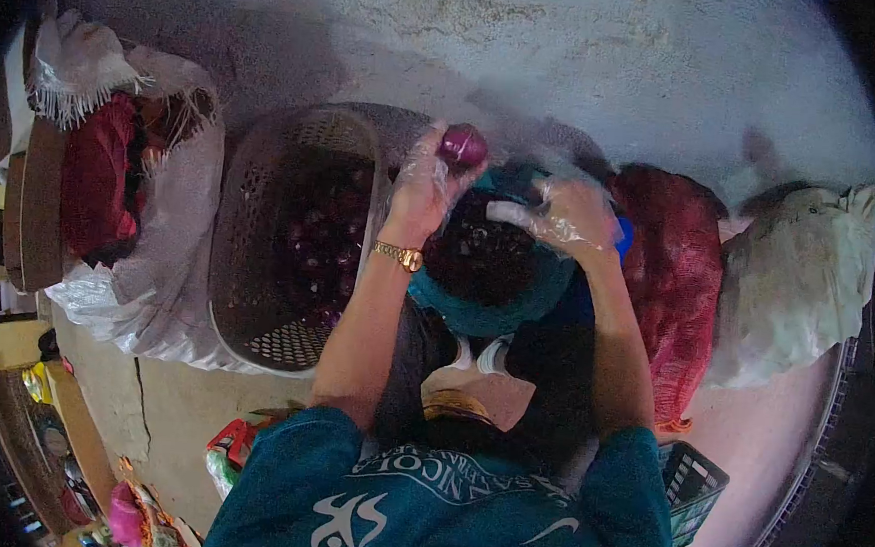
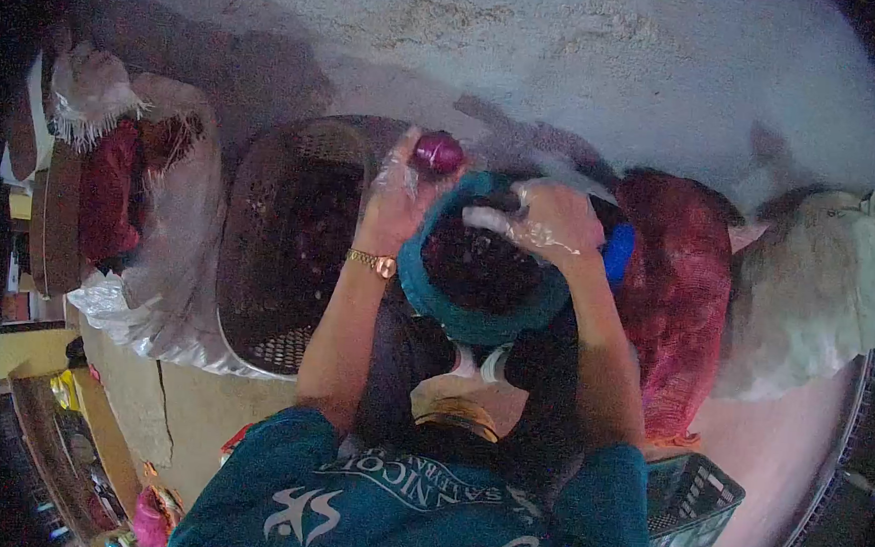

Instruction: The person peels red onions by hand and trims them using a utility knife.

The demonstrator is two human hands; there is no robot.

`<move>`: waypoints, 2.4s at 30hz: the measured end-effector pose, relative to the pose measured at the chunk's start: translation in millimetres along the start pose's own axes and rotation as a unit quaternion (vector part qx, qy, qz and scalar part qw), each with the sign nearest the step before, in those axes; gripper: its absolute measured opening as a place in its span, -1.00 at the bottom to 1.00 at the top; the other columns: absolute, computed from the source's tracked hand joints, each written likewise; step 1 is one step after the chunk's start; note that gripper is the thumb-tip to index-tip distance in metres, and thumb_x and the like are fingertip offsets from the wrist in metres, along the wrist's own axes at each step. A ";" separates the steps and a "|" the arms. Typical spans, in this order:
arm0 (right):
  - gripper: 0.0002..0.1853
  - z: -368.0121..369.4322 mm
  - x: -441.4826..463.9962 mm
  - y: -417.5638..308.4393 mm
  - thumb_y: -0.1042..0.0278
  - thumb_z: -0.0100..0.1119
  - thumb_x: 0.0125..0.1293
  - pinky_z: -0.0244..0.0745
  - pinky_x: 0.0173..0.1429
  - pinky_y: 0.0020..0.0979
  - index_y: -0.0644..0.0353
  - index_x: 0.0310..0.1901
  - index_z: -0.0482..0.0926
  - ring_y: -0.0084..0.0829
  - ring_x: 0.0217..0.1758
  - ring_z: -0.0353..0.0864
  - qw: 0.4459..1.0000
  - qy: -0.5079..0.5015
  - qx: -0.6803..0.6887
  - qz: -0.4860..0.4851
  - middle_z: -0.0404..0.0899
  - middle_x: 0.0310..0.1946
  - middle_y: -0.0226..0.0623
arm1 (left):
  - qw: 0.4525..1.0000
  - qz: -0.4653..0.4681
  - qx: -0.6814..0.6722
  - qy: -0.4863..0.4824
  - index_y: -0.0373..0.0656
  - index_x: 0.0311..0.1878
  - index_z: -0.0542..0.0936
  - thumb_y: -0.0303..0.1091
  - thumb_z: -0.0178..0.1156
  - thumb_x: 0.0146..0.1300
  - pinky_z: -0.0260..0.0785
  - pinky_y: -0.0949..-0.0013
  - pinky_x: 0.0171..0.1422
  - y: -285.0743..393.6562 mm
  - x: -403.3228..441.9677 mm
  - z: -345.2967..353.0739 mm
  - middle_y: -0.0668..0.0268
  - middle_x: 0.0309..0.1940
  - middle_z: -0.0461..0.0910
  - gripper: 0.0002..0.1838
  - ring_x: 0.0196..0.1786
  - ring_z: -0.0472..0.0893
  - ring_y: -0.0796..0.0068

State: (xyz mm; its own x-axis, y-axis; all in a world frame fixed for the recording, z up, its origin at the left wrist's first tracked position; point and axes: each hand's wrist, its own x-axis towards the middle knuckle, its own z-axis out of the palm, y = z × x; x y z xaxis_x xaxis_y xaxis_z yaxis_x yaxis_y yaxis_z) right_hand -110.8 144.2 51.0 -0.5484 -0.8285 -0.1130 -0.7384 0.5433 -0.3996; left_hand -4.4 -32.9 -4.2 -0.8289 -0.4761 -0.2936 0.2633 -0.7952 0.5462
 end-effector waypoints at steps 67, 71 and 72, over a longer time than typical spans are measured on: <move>-0.49 15.7 1.6 8.3 -0.19 0.14 0.21 0.44 -0.36 -0.10 0.20 -0.49 0.62 0.02 -0.46 0.58 0.966 0.169 0.029 -0.194 0.54 -0.60 -0.03 | 0.965 -0.126 0.224 -0.041 -0.21 0.01 0.56 0.07 0.19 0.30 0.44 0.39 0.01 -9.5 -12.9 11.6 0.32 -0.13 0.59 -0.50 -0.14 0.55 0.52; -0.46 7.3 -1.7 -5.1 -0.21 0.13 0.22 0.43 -0.36 -0.09 0.20 -0.52 0.61 0.02 -0.46 0.58 0.981 0.114 -0.004 -0.157 0.54 -0.59 -0.02 | 0.979 -0.093 0.182 -0.010 -0.19 -0.01 0.56 0.09 0.17 0.31 0.47 0.37 -0.06 -16.2 -5.0 5.8 0.31 -0.13 0.59 -0.51 -0.17 0.58 0.50; -0.46 11.7 -0.9 -4.7 -0.21 0.13 0.22 0.43 -0.35 -0.09 0.20 -0.50 0.61 0.01 -0.45 0.59 0.976 0.120 0.006 -0.181 0.55 -0.59 -0.03 | 0.982 -0.084 0.169 0.005 -0.18 0.00 0.55 0.09 0.17 0.31 0.48 0.37 -0.07 -14.8 -4.8 9.0 0.30 -0.12 0.59 -0.51 -0.17 0.59 0.50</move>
State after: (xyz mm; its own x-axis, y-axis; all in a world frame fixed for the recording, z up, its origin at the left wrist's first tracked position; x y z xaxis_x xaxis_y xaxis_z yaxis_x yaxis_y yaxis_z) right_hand -102.2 140.7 42.3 -0.3298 -0.9095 0.2532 -0.8967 0.2178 -0.3855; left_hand -8.8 -15.5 -3.8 -0.8414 -0.3533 -0.4088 -0.0571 -0.6941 0.7176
